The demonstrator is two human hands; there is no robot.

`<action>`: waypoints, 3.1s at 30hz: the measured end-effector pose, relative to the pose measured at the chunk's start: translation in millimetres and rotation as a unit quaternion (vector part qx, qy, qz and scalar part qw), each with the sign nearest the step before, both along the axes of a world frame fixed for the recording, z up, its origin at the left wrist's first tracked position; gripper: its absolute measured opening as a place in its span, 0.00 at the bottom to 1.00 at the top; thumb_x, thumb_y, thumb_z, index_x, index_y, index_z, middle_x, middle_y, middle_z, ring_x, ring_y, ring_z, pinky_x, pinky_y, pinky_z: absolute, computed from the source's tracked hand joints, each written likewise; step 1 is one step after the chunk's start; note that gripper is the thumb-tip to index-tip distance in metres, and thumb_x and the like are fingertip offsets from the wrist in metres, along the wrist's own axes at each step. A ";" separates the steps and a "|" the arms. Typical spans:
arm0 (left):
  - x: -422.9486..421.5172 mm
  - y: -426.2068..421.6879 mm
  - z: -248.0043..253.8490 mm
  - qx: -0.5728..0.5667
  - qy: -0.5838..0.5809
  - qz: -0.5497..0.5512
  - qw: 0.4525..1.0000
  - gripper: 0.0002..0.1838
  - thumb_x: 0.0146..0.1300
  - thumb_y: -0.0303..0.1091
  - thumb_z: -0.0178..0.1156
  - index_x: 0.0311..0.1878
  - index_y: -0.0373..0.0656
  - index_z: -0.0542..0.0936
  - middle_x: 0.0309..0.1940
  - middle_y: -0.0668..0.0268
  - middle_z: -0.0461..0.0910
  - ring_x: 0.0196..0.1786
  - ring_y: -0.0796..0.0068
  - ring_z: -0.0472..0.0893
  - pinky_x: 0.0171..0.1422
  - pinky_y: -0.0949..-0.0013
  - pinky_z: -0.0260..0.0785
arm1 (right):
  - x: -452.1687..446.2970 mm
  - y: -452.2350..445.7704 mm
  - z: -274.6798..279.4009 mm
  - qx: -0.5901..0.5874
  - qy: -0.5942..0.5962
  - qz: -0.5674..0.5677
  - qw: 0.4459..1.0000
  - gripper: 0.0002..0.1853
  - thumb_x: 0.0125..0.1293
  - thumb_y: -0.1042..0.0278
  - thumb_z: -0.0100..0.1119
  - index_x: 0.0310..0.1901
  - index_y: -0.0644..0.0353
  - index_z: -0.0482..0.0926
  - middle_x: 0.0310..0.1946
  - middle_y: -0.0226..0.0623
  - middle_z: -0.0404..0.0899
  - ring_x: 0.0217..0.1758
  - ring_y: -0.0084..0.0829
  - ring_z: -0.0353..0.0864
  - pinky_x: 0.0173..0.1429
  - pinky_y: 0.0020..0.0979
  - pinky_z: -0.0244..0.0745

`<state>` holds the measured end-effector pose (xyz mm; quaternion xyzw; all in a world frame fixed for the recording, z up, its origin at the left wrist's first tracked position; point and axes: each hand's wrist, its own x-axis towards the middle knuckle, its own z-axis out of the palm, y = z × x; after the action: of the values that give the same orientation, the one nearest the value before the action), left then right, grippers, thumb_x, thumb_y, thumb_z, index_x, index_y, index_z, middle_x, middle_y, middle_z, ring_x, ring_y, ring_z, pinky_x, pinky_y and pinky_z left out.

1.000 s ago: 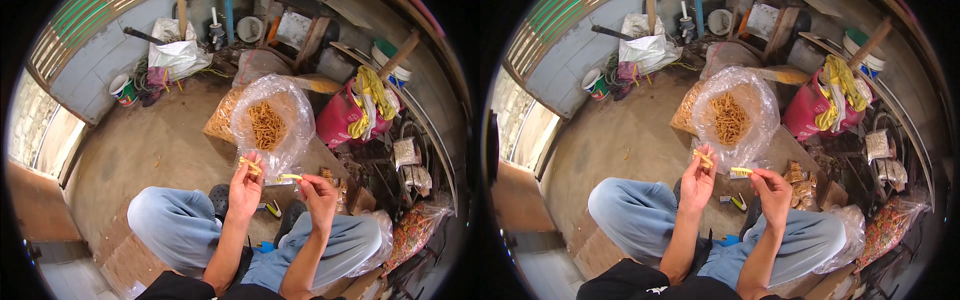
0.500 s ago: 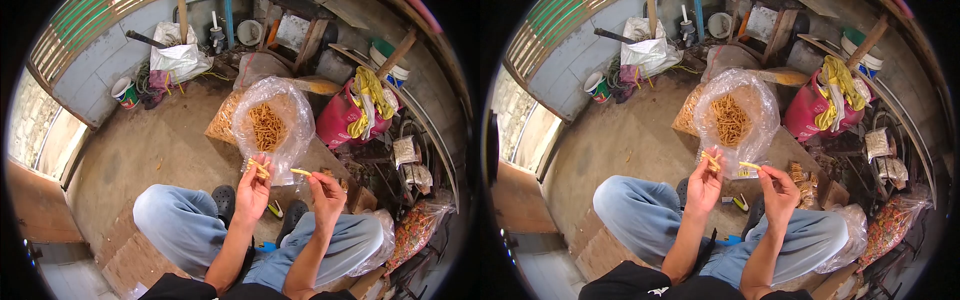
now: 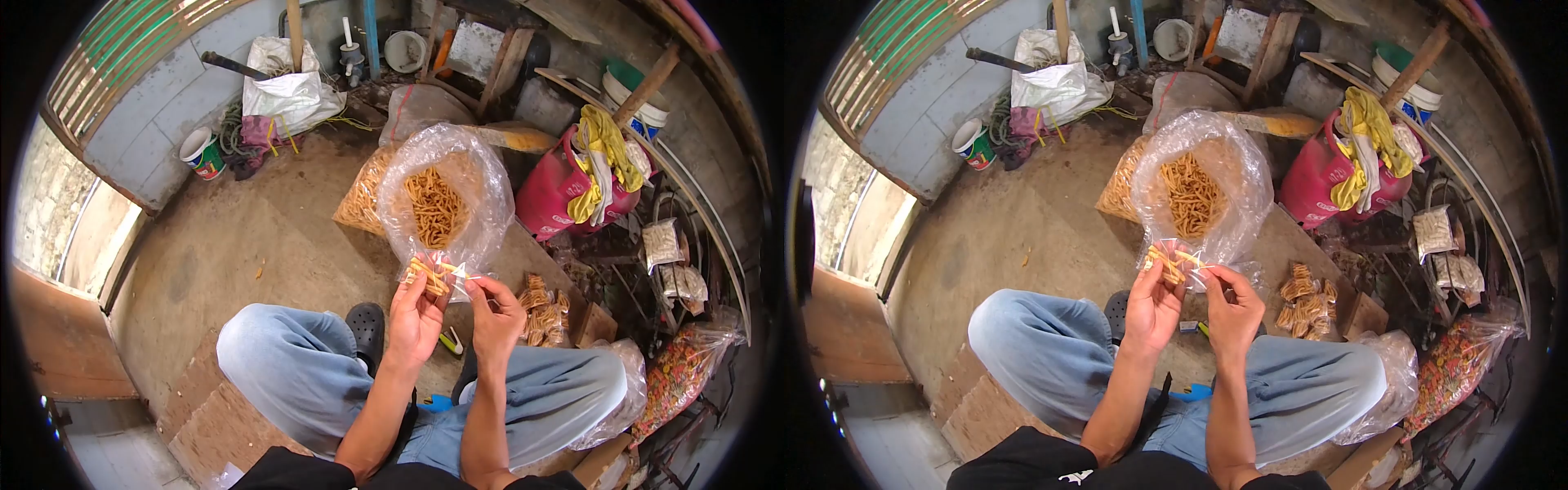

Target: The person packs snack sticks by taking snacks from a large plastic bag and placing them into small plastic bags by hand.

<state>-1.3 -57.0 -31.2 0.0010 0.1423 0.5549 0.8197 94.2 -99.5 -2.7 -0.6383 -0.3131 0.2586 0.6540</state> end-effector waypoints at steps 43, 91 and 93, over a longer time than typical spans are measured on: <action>-21.8 24.8 -34.1 -0.072 0.147 0.050 0.985 0.13 0.67 0.35 0.56 0.52 0.42 0.73 0.51 0.62 0.77 0.52 0.67 0.79 0.54 0.67 0.79 | 27.9 22.2 -30.7 0.055 -0.110 0.172 0.978 0.09 0.63 0.73 0.56 0.43 0.63 0.82 0.49 0.41 0.79 0.49 0.33 0.78 0.54 0.32 0.71; -19.1 21.0 -3.1 -0.037 0.081 0.051 0.995 0.13 0.70 0.39 0.52 0.50 0.41 0.75 0.57 0.60 0.74 0.59 0.66 0.74 0.59 0.64 0.74 | 42.3 -24.8 22.8 -0.038 -0.013 0.115 0.993 0.08 0.61 0.78 0.62 0.42 0.67 0.82 0.30 0.26 0.79 0.30 0.12 0.71 0.33 0.15 0.64; -18.4 14.8 0.5 -0.047 0.067 0.041 0.996 0.13 0.70 0.39 0.52 0.50 0.41 0.75 0.57 0.60 0.74 0.60 0.66 0.74 0.60 0.64 0.74 | 38.1 -24.3 19.2 -0.043 -0.020 0.136 0.990 0.07 0.61 0.78 0.62 0.41 0.67 0.82 0.30 0.26 0.79 0.30 0.11 0.71 0.34 0.15 0.64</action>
<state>-19.6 -42.2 -30.7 -0.0060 0.2230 0.5791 0.7841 132.3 -123.8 16.5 -0.6225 -0.3983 0.3459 0.5781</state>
